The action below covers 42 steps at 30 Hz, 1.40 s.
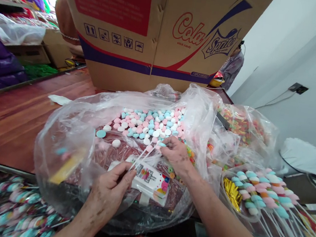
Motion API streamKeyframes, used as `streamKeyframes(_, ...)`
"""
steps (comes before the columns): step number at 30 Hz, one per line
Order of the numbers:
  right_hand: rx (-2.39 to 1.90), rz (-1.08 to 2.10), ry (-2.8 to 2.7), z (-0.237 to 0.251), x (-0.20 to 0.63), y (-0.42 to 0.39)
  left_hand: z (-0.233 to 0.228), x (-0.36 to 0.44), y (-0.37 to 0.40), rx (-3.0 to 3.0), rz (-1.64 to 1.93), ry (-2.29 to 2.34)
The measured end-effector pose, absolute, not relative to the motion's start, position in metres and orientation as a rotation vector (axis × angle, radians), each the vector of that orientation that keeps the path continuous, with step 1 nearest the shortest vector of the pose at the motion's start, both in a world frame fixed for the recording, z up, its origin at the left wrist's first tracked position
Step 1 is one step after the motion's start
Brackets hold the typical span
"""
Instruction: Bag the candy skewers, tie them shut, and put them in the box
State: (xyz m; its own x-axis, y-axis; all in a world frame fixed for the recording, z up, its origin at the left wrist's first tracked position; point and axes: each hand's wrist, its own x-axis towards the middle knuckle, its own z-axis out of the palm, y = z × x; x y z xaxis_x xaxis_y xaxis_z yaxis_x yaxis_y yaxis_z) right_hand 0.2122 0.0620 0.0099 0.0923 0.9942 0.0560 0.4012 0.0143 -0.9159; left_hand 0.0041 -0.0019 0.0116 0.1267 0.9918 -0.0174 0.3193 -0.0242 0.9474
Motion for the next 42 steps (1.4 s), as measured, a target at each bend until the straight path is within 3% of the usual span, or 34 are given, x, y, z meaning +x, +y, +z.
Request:
streamKeyframes(9,-1.166,1.284,-0.848,0.034,0.223,0.052,0.011,0.012,-0.001,1.615,0.807,1.398)
streamKeyframes(22,-1.052,1.316,-0.762,0.028,0.218,0.049,0.007,0.016,0.001,1.578,0.812,1.379)
streamKeyframes(37,-1.123,1.127,-1.090,0.010,0.214,0.038,0.003,0.029,-0.011,1.482,0.958,1.337)
streamKeyframes(42,-1.242,0.744,-1.485,0.005,0.214,0.034,0.002,0.035,-0.017,1.381,0.996,1.348)
